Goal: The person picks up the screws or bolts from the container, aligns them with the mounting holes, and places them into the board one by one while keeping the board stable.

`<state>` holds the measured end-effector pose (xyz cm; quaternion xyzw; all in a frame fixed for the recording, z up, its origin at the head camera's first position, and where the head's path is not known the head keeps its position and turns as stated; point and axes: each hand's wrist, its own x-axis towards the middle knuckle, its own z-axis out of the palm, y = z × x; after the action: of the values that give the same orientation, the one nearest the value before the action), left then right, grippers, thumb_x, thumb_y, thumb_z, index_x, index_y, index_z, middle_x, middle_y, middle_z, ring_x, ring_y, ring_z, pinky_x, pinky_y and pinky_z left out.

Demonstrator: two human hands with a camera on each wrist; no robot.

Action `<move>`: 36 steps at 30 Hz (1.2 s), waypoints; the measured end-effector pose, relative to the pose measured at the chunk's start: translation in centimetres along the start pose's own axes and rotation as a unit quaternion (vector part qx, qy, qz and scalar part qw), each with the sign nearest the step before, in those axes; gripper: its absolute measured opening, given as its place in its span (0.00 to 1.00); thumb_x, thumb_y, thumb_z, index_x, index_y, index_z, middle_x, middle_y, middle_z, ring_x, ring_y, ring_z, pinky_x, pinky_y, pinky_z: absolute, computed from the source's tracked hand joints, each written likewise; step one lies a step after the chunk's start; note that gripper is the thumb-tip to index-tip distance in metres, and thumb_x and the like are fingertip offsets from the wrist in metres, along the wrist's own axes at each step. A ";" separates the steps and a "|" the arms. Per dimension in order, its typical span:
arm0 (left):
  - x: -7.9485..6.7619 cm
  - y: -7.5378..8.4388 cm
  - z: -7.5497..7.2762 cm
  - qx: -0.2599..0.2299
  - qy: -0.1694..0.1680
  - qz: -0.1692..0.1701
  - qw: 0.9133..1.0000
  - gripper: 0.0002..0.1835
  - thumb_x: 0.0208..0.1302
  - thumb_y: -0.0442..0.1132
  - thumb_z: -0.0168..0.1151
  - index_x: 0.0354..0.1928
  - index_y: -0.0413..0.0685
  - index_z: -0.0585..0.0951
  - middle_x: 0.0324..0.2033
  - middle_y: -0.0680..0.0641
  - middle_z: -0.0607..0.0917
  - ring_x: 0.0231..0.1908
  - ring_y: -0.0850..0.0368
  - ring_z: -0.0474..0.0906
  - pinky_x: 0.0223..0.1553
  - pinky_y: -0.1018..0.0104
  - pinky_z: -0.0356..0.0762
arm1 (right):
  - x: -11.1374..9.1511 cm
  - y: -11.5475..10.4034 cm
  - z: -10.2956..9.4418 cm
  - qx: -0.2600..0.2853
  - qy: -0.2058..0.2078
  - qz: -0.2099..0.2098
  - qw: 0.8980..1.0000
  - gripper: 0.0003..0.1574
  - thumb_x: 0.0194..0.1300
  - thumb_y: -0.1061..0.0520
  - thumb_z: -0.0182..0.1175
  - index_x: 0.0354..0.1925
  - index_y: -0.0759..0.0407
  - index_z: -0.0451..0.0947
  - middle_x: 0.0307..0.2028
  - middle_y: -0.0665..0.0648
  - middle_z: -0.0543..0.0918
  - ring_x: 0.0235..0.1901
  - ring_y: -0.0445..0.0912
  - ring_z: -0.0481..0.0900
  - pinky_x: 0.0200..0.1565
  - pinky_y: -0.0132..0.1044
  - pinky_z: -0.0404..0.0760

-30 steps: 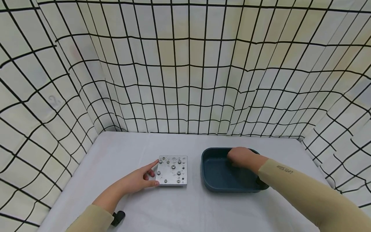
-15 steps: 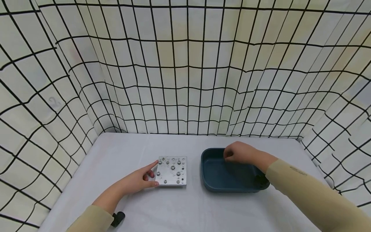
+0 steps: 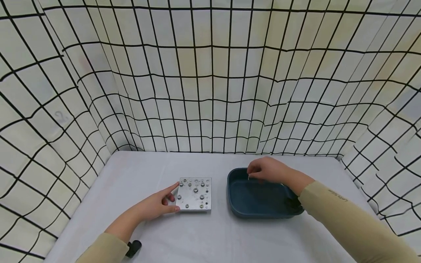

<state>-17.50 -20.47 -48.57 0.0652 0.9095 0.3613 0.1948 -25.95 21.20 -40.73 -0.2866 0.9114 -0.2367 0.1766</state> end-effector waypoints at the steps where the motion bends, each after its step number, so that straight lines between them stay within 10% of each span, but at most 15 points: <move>1: 0.0 0.0 0.0 0.000 0.001 0.000 1.000 0.51 0.52 0.55 0.76 0.76 0.59 0.61 0.43 0.53 0.74 0.36 0.57 0.69 0.34 0.63 0.66 | 0.2 -0.2 0.0 0.000 0.002 -0.001 1.000 0.07 0.69 0.54 0.63 0.45 0.52 0.83 0.34 0.45 0.85 0.25 0.41 0.81 0.34 0.38 0.79; 36: -0.2 0.1 -0.2 -0.005 -0.005 -0.008 1.000 0.51 0.53 0.55 0.76 0.76 0.61 0.60 0.43 0.53 0.74 0.36 0.57 0.69 0.35 0.62 0.67 | 10.9 -11.8 4.1 -0.040 -0.019 -0.044 0.998 0.10 0.71 0.54 0.62 0.48 0.53 0.83 0.42 0.48 0.85 0.29 0.44 0.85 0.36 0.34 0.77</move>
<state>-17.43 -20.56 -48.36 0.0584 0.9072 0.3642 0.2024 -27.35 4.76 -39.84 -0.3380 0.9031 -0.2025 0.1712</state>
